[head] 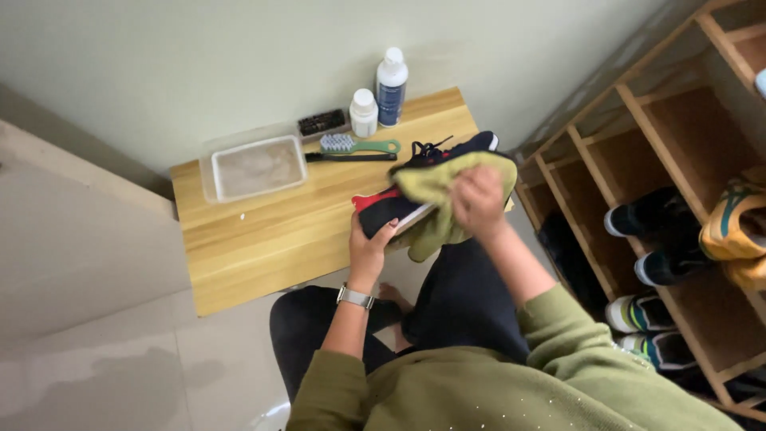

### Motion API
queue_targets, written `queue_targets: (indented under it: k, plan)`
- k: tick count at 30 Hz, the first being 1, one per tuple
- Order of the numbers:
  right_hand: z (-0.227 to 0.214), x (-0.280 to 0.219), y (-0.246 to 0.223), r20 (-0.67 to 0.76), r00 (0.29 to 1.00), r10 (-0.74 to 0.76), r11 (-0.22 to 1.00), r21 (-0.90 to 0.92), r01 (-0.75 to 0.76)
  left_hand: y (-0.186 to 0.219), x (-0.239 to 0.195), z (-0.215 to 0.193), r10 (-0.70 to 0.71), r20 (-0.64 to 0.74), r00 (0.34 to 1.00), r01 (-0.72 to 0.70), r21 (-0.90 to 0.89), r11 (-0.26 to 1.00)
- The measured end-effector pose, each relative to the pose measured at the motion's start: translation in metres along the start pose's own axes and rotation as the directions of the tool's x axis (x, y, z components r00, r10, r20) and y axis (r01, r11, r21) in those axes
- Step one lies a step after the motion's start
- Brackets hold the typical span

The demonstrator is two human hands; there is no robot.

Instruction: The person wipes a dark sneaker with red laces using a green cloth, covering the upper, sides, and interior. The shoe is rotated and turned over to access different areas while the person sits at a small wooden table with cleaning supplies nearby.

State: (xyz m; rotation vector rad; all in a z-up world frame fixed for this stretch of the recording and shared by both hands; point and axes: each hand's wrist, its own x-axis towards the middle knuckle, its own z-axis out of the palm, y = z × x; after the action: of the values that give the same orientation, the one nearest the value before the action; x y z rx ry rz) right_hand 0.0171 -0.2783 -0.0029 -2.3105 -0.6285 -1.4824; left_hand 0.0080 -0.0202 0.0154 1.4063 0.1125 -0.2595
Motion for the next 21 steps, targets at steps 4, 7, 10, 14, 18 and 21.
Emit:
queue_targets:
  k: [4,7,10,14,18,21]
  plan:
    - [-0.024,0.028,0.022,-0.053,0.981,0.186,0.976,-0.1,-0.191,0.017,-0.006,0.011,-0.058,-0.03,0.998,0.059,0.018,0.998]
    - [-0.013,0.034,-0.015,-0.021,0.98,0.2,0.979,-0.046,-0.2,0.025,-0.004,0.007,-0.059,-0.032,0.998,0.062,0.103,0.993]
    - [-0.003,0.047,-0.084,0.045,0.987,0.153,0.986,0.057,-0.156,0.003,0.009,-0.003,0.035,0.026,0.999,-0.036,0.024,0.999]
    - [0.002,0.031,-0.084,0.136,0.985,0.106,0.978,0.163,-0.128,-0.05,0.032,-0.027,0.104,0.193,0.976,-0.096,-0.051,0.994]
    - [0.007,0.023,-0.077,0.159,0.984,0.084,0.976,0.186,-0.113,0.026,-0.012,-0.021,0.344,0.204,0.917,-0.4,0.5,0.768]
    - [0.007,0.025,-0.074,0.174,0.979,0.107,0.962,0.232,-0.146,0.013,0.01,-0.017,0.64,0.32,0.698,-0.638,0.684,0.354]
